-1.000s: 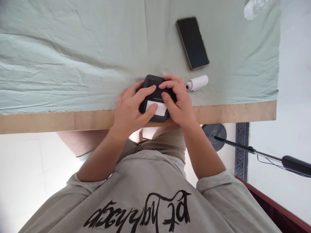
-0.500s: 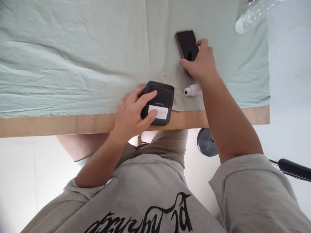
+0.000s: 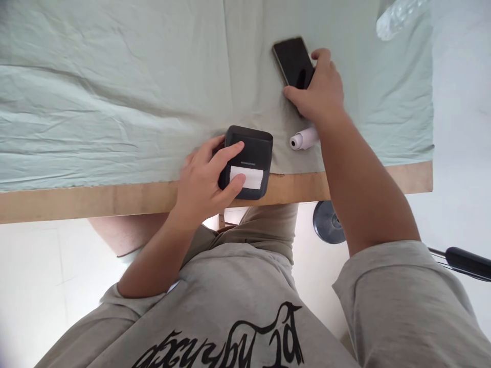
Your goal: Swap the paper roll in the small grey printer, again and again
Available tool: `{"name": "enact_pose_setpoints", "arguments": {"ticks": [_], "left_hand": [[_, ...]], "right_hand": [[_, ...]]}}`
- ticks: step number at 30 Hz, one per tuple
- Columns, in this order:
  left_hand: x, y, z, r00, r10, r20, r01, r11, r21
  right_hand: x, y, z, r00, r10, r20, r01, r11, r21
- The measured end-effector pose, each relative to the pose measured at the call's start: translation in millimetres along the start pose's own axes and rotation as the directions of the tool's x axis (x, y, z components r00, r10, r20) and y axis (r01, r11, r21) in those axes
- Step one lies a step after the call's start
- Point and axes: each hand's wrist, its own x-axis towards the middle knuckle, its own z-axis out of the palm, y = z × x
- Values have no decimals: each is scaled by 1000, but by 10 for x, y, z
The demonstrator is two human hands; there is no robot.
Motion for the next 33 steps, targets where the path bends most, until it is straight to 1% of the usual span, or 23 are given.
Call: {"name": "enact_pose_setpoints", "arguments": {"ticks": [3, 4, 5, 6, 7, 8, 9, 10, 11, 12, 13, 15, 16, 17, 19, 21, 24, 28, 33], "left_hand": [[0, 9, -5, 1000, -3, -7, 3, 1000, 4], [-1, 11, -8, 1000, -5, -5, 5, 1000, 5], [-4, 13, -11, 1000, -5, 0, 5, 1000, 6], [-8, 14, -14, 1000, -4, 4, 4, 1000, 8], [-12, 14, -16, 1000, -3, 10, 3, 1000, 9], [-16, 13, -17, 1000, 0, 14, 0, 1000, 10], [-19, 12, -18, 1000, 5, 17, -5, 1000, 12], [-20, 10, -17, 1000, 8, 16, -8, 1000, 15], [-19, 9, -15, 1000, 9, 12, -10, 1000, 16], [-18, 8, -12, 1000, 7, 7, -7, 1000, 14], [-16, 8, -10, 1000, 1, 2, -1, 1000, 9], [-19, 10, -10, 1000, -17, 1, 17, 1000, -7], [-27, 11, -14, 1000, -25, 6, 25, 1000, -11], [-39, 11, -20, 999, -30, 16, 30, 1000, -9], [-80, 10, -38, 999, -24, 44, 24, 1000, 15], [-136, 1, -54, 998, -2, 65, -2, 998, 57], [-210, -23, -55, 997, 30, 68, -38, 991, 126], [-233, -55, -17, 998, 26, 57, -36, 983, 182], [-193, -67, 10, 998, 5, 55, -17, 975, 220]], "right_hand": [[-102, -165, -125, 997, 25, 71, -24, 999, -24], [-161, -208, -184, 997, 41, 73, -39, 999, -32], [-247, -248, -250, 998, 37, 53, -35, 999, -33], [-366, -282, -319, 1000, 8, 3, -8, 1000, -25], [-517, -311, -383, 993, -80, -91, 82, 996, 17], [-698, -330, -432, 949, -257, -180, 275, 958, 83], [-900, -337, -457, 881, -390, -267, 441, 882, 166], [-1110, -330, -450, 826, -440, -352, 540, 796, 273], [-1313, -306, -409, 785, -457, -417, 601, 724, 338], [-1498, -267, -335, 788, -438, -433, 600, 704, 380], [-1653, -214, -236, 826, -378, -418, 546, 720, 429], [-1858, -88, -11, 869, -341, -359, 485, 731, 480], [-1912, -27, 90, 896, -311, -317, 439, 727, 529], [-1942, 26, 169, 911, -295, -289, 411, 722, 557], [-1956, 96, 250, 933, -275, -232, 360, 718, 596], [-1950, 115, 237, 948, -270, -169, 317, 737, 597], [-1946, 80, 146, 961, -265, -83, 267, 795, 545], [-1941, 20, 75, 951, -300, -72, 301, 850, 432], [-1926, -19, 78, 943, -325, -75, 329, 869, 368]]}}
